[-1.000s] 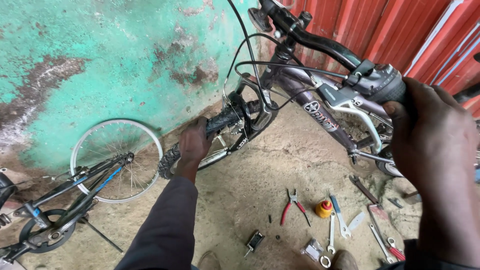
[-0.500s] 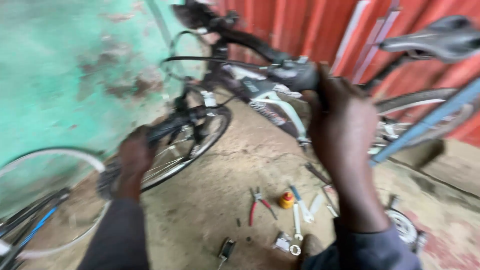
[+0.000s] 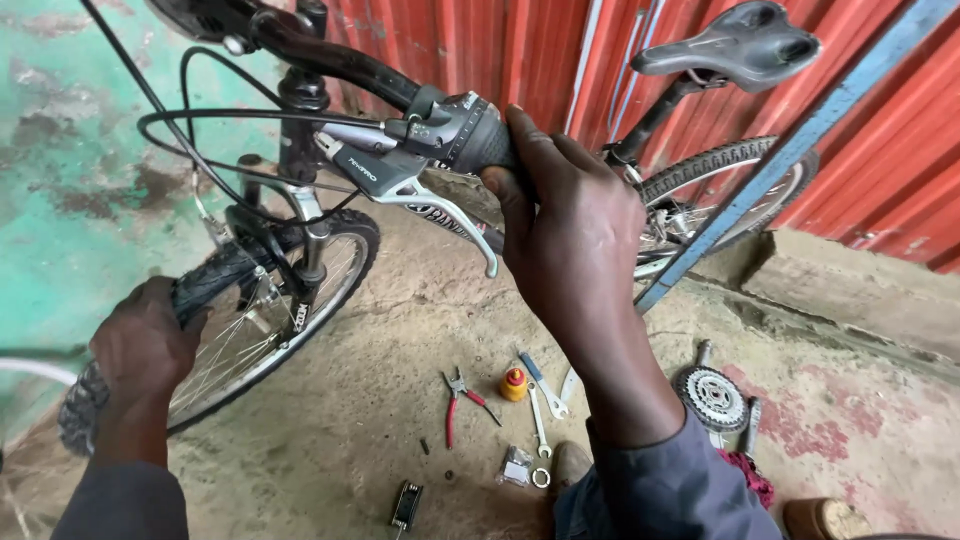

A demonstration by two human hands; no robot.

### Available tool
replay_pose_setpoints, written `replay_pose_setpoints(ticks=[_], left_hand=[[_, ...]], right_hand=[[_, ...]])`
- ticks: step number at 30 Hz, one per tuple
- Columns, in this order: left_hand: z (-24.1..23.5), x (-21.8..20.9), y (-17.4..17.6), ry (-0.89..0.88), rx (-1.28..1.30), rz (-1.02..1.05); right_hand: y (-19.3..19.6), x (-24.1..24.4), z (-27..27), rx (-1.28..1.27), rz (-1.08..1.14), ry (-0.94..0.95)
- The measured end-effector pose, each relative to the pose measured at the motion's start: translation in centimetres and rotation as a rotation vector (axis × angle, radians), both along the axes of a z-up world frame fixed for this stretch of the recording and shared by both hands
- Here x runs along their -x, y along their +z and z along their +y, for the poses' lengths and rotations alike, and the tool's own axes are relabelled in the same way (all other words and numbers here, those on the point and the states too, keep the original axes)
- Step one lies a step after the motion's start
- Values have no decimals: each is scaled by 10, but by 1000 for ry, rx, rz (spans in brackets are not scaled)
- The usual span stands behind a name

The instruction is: The person adjusts the front brake caliper on a bicycle using a multi-tool. They then move to the handlebars to check the brake lever and finally inspect the rear wheel and brake assembly.

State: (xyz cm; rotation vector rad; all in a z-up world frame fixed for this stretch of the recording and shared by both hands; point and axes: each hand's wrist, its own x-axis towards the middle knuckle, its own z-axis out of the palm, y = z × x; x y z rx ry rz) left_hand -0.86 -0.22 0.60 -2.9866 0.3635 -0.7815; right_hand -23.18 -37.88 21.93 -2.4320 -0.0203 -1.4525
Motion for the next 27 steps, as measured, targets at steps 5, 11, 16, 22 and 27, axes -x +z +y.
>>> replay_pose_setpoints(ticks=[5,11,16,22,27], left_hand=[[11,-14,-13,-119,133,-42],[-15,3,4,-127,214,-81],[-16,5,17,-114,251,-75],[-33,18,8,-70,296,-16],[-51,26,-7,79,269,-10]], right_hand=[[-5,9,-5,113,45,-47],[-10,3,-29,243,61,-51],[-13,5,-21,335,66,-187],[-19,-6,-51,108,140,129],[-36,-34,-89,-61,147,518]])
